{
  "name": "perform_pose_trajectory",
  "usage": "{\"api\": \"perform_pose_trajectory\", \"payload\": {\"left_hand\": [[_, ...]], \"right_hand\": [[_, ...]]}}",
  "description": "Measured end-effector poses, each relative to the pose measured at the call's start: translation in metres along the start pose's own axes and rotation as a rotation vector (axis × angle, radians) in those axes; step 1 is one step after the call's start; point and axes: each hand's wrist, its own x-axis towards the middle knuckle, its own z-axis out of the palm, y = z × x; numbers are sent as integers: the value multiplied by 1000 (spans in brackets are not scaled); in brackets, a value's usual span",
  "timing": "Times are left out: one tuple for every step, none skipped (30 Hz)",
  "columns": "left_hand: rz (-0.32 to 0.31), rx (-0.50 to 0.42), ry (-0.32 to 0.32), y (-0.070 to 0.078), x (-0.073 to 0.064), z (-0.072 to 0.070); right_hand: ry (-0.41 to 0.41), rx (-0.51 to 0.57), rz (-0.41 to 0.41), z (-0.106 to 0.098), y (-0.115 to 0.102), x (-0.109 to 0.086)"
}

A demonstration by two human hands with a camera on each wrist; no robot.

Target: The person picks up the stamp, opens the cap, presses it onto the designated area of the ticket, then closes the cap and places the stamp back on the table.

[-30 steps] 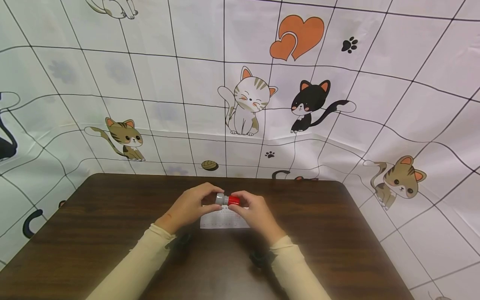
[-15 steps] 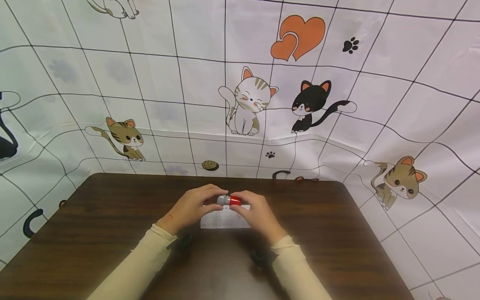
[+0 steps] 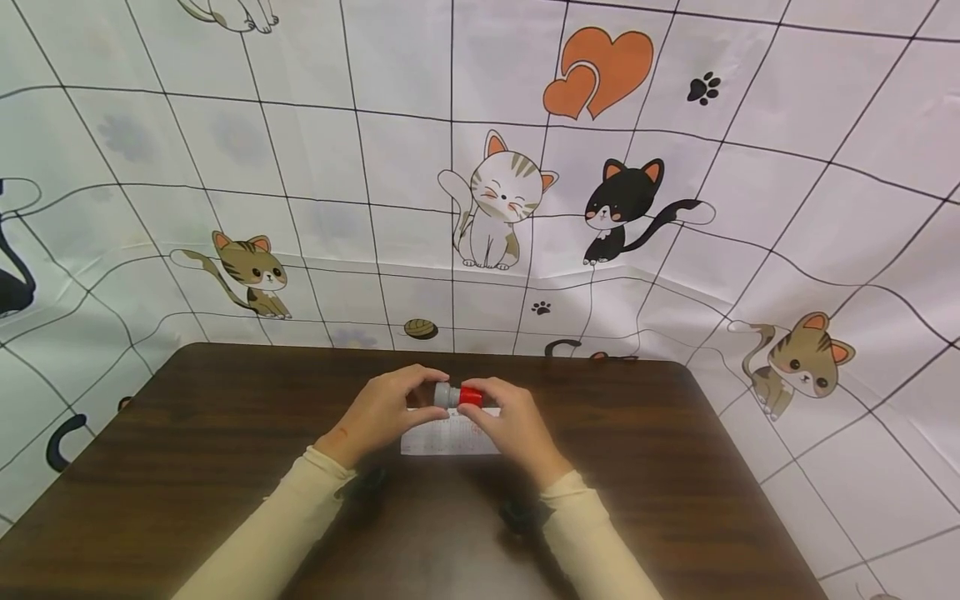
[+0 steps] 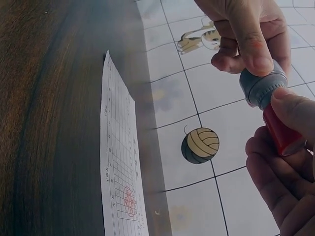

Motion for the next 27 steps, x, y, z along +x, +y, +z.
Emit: {"api": "perform_pose_trajectory", "payload": {"left_hand": [[-4, -5, 3, 0, 0, 0], [-5, -6, 4, 0, 0, 0], [-5, -9, 1, -1, 0, 0], [-2, -9, -5, -1, 1, -1], [0, -10, -12, -2, 1, -1], [2, -11, -21, -2, 1, -1], [5, -11, -30, -2, 1, -1], [9, -13, -38, -2, 1, -1], [9, -17, -45, -3, 1, -1], [11, -19, -48, -3, 0, -1], [11, -23, -50, -3, 0, -1], [11, -28, -48, -2, 0, -1], [9, -31, -44, -2, 0, 0], [5, -32, -38, -2, 0, 0], [-1, -34, -32, -2, -1, 1], [-7, -34, -25, -1, -1, 1], [-12, -34, -19, -1, -1, 1], [-16, -34, -14, -1, -1, 1], [-19, -31, -13, -1, -1, 1], [-18, -29, -14, -1, -1, 1], [-12, -28, -18, 0, -1, 1], [-5, -25, -24, -1, -1, 1], [4, -26, -32, -1, -1, 1], [12, -25, -41, -1, -1, 0], [19, -24, -51, -2, -1, 0], [23, -27, -59, -2, -1, -1], [25, -29, -66, -2, 0, -1]], "right_hand": [[1, 3, -2, 0, 0, 0], [0, 5, -4, 0, -1, 1], [-2, 6, -3, 0, -1, 1], [-6, 5, -3, 0, -1, 1], [-12, 3, 0, 0, -2, 1], [-17, -2, 4, 0, -2, 1], [-23, -9, 4, -1, -2, 1], [-28, -17, 3, -1, -2, 0], [-31, -23, 1, -1, -2, 0], [-32, -28, -7, 0, -1, 0], [-30, -31, -14, -1, -1, 0], [-25, -34, -20, -1, -1, -1], [-21, -31, -26, -1, -2, -1], [-15, -25, -30, -1, -2, -1], [-9, -21, -33, -1, -3, -1], [-5, -16, -34, -1, -3, -1], [-2, -13, -31, -2, -3, -1], [-2, -11, -26, -2, -3, -1], [-5, -8, -24, -2, -3, 0], [-9, -7, -21, -1, -3, 0], [-14, -8, -18, -2, -2, -1], [-21, -4, -13, -1, -2, -1], [-28, -5, -11, -1, -2, -1], [-35, -4, -11, -1, -1, -1], [-40, -1, -13, -1, -1, -1], [-45, 2, -13, -1, -1, -1], [-51, 4, -14, -1, -1, -1]]}}
